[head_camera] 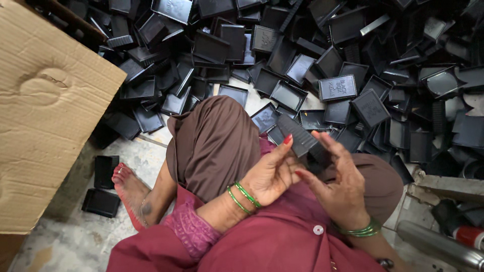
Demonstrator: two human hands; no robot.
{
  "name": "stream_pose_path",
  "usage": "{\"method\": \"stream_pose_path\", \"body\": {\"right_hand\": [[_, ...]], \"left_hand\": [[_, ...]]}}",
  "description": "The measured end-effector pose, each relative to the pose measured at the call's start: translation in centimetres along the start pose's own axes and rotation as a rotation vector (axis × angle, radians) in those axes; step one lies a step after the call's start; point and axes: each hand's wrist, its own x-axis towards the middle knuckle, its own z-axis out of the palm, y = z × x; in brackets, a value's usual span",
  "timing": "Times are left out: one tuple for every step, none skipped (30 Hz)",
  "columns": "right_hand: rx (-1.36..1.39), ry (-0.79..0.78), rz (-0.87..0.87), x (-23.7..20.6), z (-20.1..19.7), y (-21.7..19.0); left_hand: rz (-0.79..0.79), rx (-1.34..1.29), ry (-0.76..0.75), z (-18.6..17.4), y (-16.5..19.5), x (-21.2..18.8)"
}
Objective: The person sits on the floor surrounded by a large pile of black plastic cases. They pick up individual cases, open them to inspect the interior, and place them into a nearby cardboard box. The task involves repetitive handling and inspection of the components.
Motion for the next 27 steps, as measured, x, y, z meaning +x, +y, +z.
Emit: {"method": "stream_pose_path", "body": {"right_hand": [[-0.102, 0.009, -0.005, 0.0, 0.0, 0.1], [-0.204, 0.016, -0.009, 0.0, -0.2, 0.2], [-0.305, 0.022, -0.014, 0.0, -0.3, 0.3], [-0.275, 0.007, 0.008, -0.1, -0.4, 0.4], [-0.246, -0.006, 0.030, -0.1, -0.5, 0.6], [-0.220, -0.018, 0.051, 0.0, -0.7, 0.8], [-0.244, -0.072, 0.028, -0.1, -1.0, 0.9], [-0.265, -0.125, 0.005, -0.1, -1.2, 1.0], [-0.288, -0.175, -0.018, -0.2, -1.2, 1.1], [-0.209, -0.178, 0.028, -0.3, -1.0, 1.2], [-0.134, -0.188, 0.076, -0.5, -0.8, 1.1], [-0.060, -0.200, 0.118, -0.6, -0.6, 1.1], [0.055, -0.204, 0.153, -0.7, -0.5, 1.0], [0.173, -0.206, 0.191, -0.7, -0.5, 0.8], [0.291, -0.206, 0.229, -0.8, -0.4, 0.6], [0.219, -0.219, 0.263, -0.9, -0.4, 0.4], [0.145, -0.232, 0.297, -1.0, -0.5, 0.1], [0.069, -0.245, 0.331, -1.1, -0.6, -0.1], [0.075, -0.228, 0.315, -1.2, -0.3, -0.2], [0.081, -0.210, 0.297, -1.3, 0.1, -0.3], [0.087, -0.192, 0.278, -1.3, 0.3, -0.3], [0.002, -0.184, 0.269, -1.4, 0.3, -0.3], [-0.082, -0.177, 0.260, -1.6, 0.3, -0.3], [-0.166, -0.170, 0.250, -1.7, 0.3, -0.3], [-0.147, -0.155, 0.236, -1.9, 0.4, -0.3], [-0.128, -0.142, 0.222, -2.0, 0.5, -0.3], [-0.108, -0.128, 0.207, -2.1, 0.6, -0.3]], "left_hand": [[-0.066, -0.093, -0.048, 0.1, 0.2, 0.0], [-0.090, -0.032, -0.002, 0.3, 0.3, 0.1], [-0.113, 0.029, 0.045, 0.5, 0.6, 0.0], [-0.139, 0.090, 0.093, 0.8, 0.7, -0.1], [0.176, 0.530, 0.236, 1.2, 0.9, -0.4], [0.501, 0.965, 0.369, 1.5, 1.0, -0.7], [0.832, 1.396, 0.497, 1.9, 1.2, -1.1], [0.936, 1.431, 0.430, 2.2, 1.5, -1.6], [1.039, 1.463, 0.356, 2.5, 1.7, -2.2], [1.141, 1.493, 0.278, 2.8, 2.0, -2.6], [1.056, 1.523, 0.237, 3.0, 2.1, -3.0], [0.979, 1.548, 0.196, 3.2, 2.3, -3.2], [0.905, 1.573, 0.156, 3.4, 2.4, -3.3], [0.936, 1.576, 0.161, 3.5, 2.6, -3.3], [0.966, 1.581, 0.164, 3.5, 2.9, -3.2], [0.992, 1.588, 0.164, 3.4, 3.1, -3.2], [1.010, 1.566, 0.163, 3.3, 3.4, -3.1], [1.028, 1.543, 0.161, 3.2, 3.6, -3.0], [1.046, 1.519, 0.157, 3.1, 3.8, -2.9], [1.029, 1.489, 0.155, 2.9, 3.8, -2.8], [1.014, 1.459, 0.154, 2.8, 3.8, -2.7], [0.999, 1.430, 0.154, 2.7, 3.7, -2.7], [0.999, 1.439, 0.163, 2.5, 3.6, -2.6], [0.999, 1.448, 0.172, 2.4, 3.5, -2.6], [1.000, 1.458, 0.179, 2.3, 3.4, -2.6], [0.985, 1.438, 0.192, 2.3, 3.3, -2.5], [0.969, 1.420, 0.206, 2.3, 3.2, -2.4]]}}
